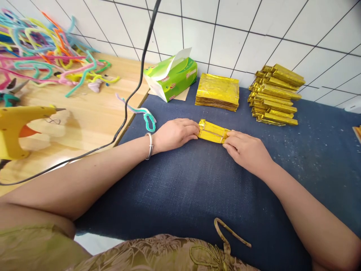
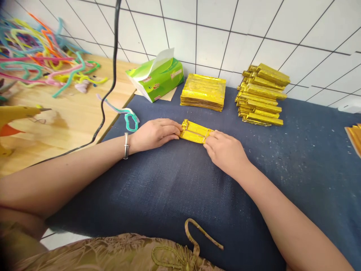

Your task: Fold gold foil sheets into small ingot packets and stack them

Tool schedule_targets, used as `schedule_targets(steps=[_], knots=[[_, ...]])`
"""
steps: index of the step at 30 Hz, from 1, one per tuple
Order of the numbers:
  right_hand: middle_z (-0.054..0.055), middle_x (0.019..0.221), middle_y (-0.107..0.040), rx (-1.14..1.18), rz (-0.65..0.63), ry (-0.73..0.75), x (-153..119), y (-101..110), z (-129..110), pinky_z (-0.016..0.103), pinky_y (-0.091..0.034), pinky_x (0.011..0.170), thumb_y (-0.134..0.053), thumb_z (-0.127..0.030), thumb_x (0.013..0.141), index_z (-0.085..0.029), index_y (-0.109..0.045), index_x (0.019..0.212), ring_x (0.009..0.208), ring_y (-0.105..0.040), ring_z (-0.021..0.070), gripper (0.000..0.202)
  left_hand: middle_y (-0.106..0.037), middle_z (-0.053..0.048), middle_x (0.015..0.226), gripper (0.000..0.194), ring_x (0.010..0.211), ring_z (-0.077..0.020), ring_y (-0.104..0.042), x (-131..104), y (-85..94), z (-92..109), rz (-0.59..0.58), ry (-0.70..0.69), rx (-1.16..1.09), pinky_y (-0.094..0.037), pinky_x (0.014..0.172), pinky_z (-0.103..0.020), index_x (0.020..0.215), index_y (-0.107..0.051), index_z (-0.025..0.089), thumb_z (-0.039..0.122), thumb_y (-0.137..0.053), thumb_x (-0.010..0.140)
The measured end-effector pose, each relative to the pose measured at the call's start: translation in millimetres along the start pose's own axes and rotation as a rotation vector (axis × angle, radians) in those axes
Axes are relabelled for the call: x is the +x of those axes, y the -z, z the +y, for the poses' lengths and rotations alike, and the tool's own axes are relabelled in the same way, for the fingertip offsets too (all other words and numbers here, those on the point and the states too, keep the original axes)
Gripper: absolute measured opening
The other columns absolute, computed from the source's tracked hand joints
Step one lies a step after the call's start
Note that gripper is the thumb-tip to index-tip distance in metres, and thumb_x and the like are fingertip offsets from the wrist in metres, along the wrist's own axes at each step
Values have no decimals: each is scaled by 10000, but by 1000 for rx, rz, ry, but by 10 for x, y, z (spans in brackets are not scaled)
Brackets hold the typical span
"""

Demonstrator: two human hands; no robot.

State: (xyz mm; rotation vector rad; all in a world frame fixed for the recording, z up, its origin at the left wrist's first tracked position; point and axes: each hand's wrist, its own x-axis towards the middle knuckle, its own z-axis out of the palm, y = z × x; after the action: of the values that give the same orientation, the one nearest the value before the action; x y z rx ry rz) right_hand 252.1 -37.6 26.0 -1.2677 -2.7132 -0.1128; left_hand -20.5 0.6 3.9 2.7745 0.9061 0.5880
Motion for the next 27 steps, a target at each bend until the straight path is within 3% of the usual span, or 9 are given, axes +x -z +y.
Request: schedule_targets(steps=[7,18,27], knots=[[69,1050,-659,132,15,-196,28,11,-92,327,-473,808,-466,-241,888,-196,-615,847,962,-611,204,161,-614,-87,1013,214,976,-180,-564,85,-57,-17,34,57,-89,-451,915,-334,903,-616,139,252,-438,935],[84,995,-592,319,90,-270,46,-114,-20,374,-422,797,-544,-237,811,-203,-546,718,937,-530,230,98,-595,-78,964,201,972,-188,-538,140,-72,41,42,96,-98,-428,904,-351,837,-609,142,212,-435,907],[67,984,-591,407,87,-247,67,-131,58,399,-392,860,-554,-295,830,-197,-567,650,941,-513,221,206,-600,-74,952,195,972,-187,-531,139,-68,29,39,102,-130,-419,907,-348,816,-607,148,224,-449,900]])
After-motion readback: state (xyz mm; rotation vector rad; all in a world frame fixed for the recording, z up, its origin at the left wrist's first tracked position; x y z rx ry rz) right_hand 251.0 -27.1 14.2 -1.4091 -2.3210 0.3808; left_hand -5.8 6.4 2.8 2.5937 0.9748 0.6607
